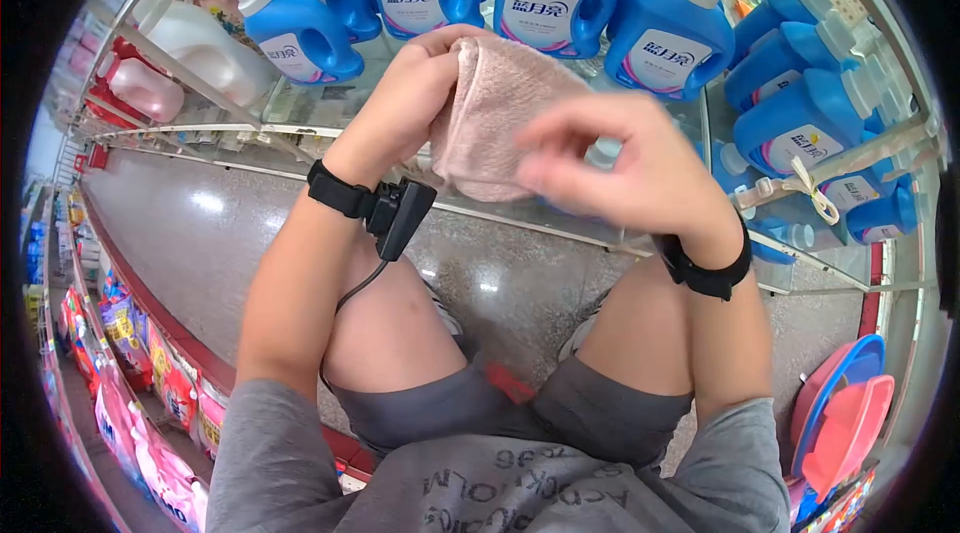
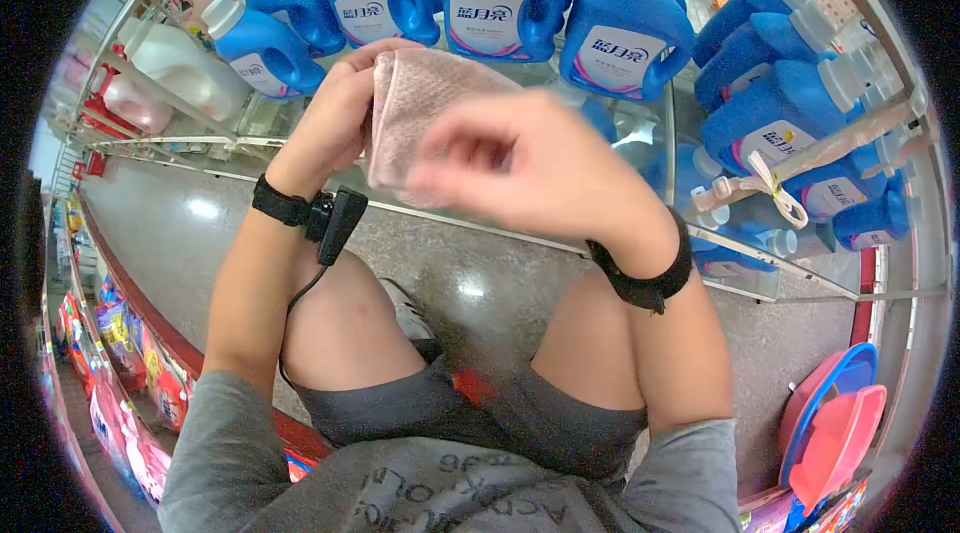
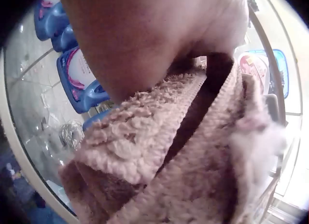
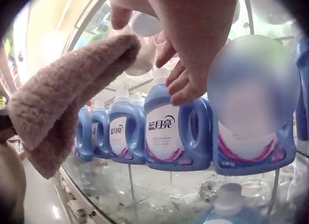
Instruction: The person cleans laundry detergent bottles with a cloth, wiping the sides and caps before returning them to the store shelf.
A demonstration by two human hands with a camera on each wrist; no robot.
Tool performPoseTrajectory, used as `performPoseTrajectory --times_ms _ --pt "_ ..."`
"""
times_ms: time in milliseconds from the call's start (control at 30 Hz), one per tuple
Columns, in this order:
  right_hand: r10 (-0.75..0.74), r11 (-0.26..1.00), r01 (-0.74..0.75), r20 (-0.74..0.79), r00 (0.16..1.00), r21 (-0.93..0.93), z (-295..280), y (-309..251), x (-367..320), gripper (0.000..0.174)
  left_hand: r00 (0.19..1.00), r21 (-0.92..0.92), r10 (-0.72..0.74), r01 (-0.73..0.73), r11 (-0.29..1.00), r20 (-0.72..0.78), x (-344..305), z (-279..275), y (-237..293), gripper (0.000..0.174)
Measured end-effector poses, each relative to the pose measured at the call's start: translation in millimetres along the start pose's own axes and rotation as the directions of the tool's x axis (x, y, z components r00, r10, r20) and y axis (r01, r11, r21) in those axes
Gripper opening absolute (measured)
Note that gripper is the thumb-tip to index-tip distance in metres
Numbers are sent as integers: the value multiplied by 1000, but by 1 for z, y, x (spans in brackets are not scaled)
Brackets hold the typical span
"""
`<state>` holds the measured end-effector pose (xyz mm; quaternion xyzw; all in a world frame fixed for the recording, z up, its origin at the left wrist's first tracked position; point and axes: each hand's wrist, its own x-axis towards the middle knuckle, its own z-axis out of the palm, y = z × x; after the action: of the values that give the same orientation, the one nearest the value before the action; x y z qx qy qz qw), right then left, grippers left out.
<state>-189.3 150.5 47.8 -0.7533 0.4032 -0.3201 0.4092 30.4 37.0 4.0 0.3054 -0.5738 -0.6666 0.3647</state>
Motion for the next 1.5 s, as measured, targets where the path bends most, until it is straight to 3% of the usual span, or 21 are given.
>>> performPoseTrajectory --times_ms 33,67,133,167,200,233,300,333,400,433,467,533,600,667,733,800,967,1267,1500 --pt "-73 996 62 -217 973 -56 1 5 4 22 999 -63 2 0 998 34 -1 -2 1 31" --pt "-153 986 111 -418 896 -123 0 14 8 21 1000 -61 5 -3 998 30 -2 -3 2 31" --pt "-100 994 111 -629 771 -22 -8 27 15 24 996 -186 69 -57 981 60 -4 -3 3 33" --pt "-45 997 77 -644 764 22 -15 32 16 29 995 -184 79 -67 981 59 -5 -4 4 36" --pt "8 997 46 -657 754 65 -20 36 17 35 995 -182 86 -74 980 55 -5 -6 4 36" --pt "0 997 52 -654 757 61 -21 37 17 35 986 -296 111 -70 953 124 -4 -8 3 36" --pt "224 930 -7 -550 805 367 -19 39 15 44 959 -444 163 -45 895 231 -3 -11 1 36" --pt "210 932 3 -546 811 363 -19 44 15 44 960 -439 173 -60 896 222 -2 -12 0 36" --pt "360 595 -162 -82 929 787 -21 49 13 47 957 -515 161 -14 857 242 3 -12 -3 36" --pt "366 620 -190 -66 928 761 -19 44 14 44 966 -513 138 -7 858 219 6 -11 -2 36" --pt "356 629 -185 -68 932 755 -18 41 14 44 965 -511 151 -19 859 217 9 -11 1 36" --pt "314 674 -49 -225 922 737 -16 37 16 43 999 -408 26 -10 913 34 14 -10 9 37" --pt "332 685 -4 -308 891 728 -22 37 13 41 992 -132 -28 12 991 -120 26 -21 1 50" --pt "406 729 39 -477 780 683 -28 42 11 37 956 139 20 22 990 -291 44 -29 -12 51" --pt "383 746 72 -515 767 662 -28 34 13 34 954 146 35 9 989 -299 50 -29 -16 57" --pt "435 760 70 -585 684 646 -30 36 13 34 946 141 35 11 990 -321 58 -25 -19 63" --pt "394 782 107 -621 677 613 -37 40 5 36 961 98 37 -10 995 -274 81 -22 -33 74" --pt "398 789 112 -641 656 604 -47 38 -9 37 948 35 44 -34 999 -317 106 -15 -43 58" --pt "368 798 131 -649 665 588 -47 38 -10 36 946 92 36 -6 996 -323 96 -26 -38 55"
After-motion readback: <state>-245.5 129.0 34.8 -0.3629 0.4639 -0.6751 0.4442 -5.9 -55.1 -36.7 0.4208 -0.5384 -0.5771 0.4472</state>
